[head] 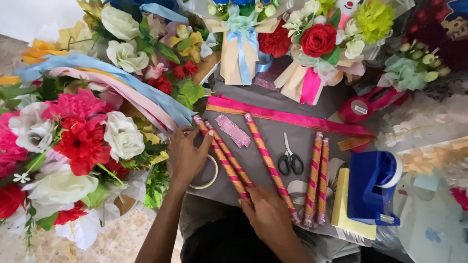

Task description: Assembling and decorating small handles for floral arrangements by cutting and applying ribbon pieces.

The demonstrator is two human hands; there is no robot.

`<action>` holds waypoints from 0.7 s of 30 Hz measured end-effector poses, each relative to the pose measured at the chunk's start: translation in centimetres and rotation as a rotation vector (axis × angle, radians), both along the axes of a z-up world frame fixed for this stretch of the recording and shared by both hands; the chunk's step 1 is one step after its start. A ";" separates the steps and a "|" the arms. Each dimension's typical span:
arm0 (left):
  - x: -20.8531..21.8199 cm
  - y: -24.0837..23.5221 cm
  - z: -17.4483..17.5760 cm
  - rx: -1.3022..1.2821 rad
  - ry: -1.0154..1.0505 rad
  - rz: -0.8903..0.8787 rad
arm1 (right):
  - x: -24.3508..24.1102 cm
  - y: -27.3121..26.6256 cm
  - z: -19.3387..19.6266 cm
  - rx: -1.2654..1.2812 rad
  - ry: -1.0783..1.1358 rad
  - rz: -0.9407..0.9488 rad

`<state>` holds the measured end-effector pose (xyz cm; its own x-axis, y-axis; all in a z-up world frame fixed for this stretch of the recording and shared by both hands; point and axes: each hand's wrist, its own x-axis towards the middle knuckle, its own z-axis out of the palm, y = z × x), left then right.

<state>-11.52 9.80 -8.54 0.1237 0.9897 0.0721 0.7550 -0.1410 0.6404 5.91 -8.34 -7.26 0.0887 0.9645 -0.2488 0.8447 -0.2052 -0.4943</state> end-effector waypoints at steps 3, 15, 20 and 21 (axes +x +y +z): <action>-0.2 -0.2 0.3 -0.023 -0.049 -0.016 | -0.3 0.1 -0.1 0.022 -0.016 -0.016; -1.4 -3.2 0.2 -0.122 -0.021 -0.116 | -0.9 -0.5 -2.1 0.151 -0.192 -0.038; -1.4 -3.3 0.2 -0.107 -0.028 -0.102 | 0.8 0.0 -1.1 0.240 -0.169 -0.141; -1.3 -3.2 0.5 -0.120 -0.034 -0.095 | 1.3 0.2 -1.3 0.232 -0.223 -0.135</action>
<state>-12.83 6.56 -8.08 0.2163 0.9755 -0.0407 0.7192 -0.1311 0.6823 7.20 -8.10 -8.58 0.2469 0.9689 0.0152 0.9101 -0.2265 -0.3469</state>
